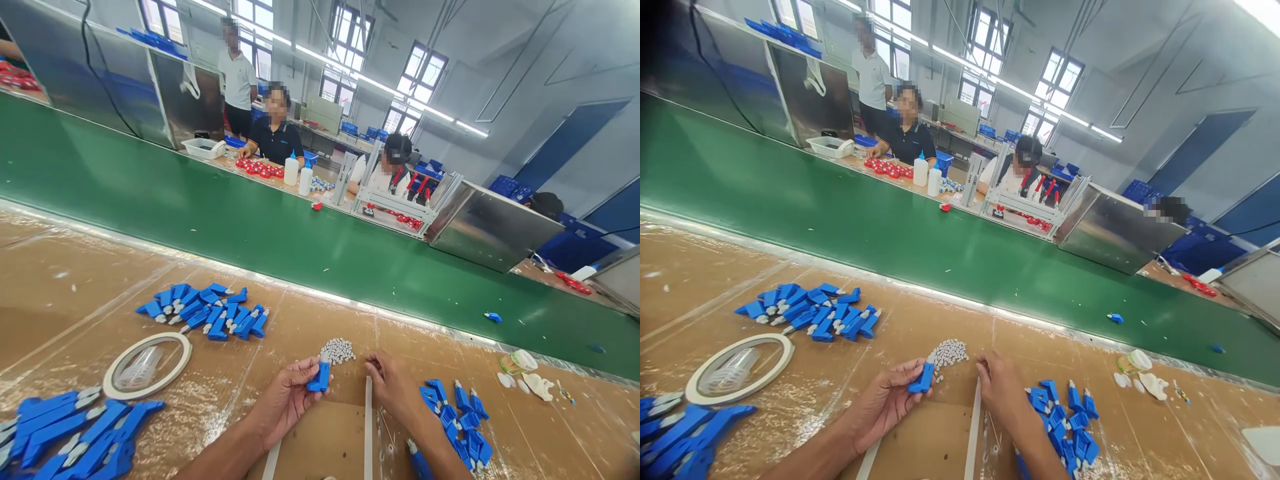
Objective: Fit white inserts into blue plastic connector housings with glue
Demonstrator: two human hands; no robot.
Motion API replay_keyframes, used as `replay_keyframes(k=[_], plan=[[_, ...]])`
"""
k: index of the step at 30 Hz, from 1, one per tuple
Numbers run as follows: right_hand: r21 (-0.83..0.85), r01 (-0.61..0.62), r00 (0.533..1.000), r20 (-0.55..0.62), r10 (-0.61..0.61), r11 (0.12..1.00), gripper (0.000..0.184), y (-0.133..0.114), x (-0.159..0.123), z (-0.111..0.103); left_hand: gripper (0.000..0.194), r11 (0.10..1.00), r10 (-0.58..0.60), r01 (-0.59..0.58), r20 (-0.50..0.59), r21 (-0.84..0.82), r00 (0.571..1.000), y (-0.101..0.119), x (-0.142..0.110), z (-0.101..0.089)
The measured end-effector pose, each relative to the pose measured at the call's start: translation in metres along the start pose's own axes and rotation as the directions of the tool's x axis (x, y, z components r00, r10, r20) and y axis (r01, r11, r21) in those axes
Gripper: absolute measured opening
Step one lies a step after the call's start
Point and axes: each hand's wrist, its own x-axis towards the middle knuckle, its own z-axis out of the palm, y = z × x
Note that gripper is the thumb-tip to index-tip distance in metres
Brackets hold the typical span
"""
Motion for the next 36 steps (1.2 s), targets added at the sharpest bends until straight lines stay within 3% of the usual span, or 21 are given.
replay_keyframes(k=[8,16,26,30,33,36], plan=[[-0.096,-0.033,0.998,0.059,0.039,0.995,0.013,-0.011,0.027,0.014,0.015,0.997,0.028,-0.025,0.031,-0.071,0.999,0.005,-0.003,0.007],[-0.185,-0.151,0.979,0.108,0.173,0.971,0.009,-0.014,0.044,0.014,0.011,0.998,0.000,0.001,0.011,-0.055,1.000,0.001,-0.005,0.007],[-0.167,-0.180,0.962,0.176,0.209,0.969,0.022,-0.016,0.052,0.008,0.005,0.998,0.012,-0.005,0.112,-0.068,0.994,-0.002,-0.006,0.006],[-0.066,-0.203,0.970,0.126,0.210,0.977,0.022,-0.018,0.051,0.009,0.006,0.999,0.014,-0.010,0.077,-0.045,0.997,-0.003,-0.005,0.004],[0.112,-0.223,0.973,0.088,0.214,0.968,0.021,-0.017,0.041,0.006,0.011,0.999,0.026,-0.024,0.083,-0.026,0.996,-0.005,-0.004,0.002],[0.377,-0.241,0.966,0.179,0.185,0.894,0.013,-0.017,0.022,0.001,0.016,1.000,0.024,-0.024,0.165,-0.007,0.986,-0.010,-0.005,0.001]])
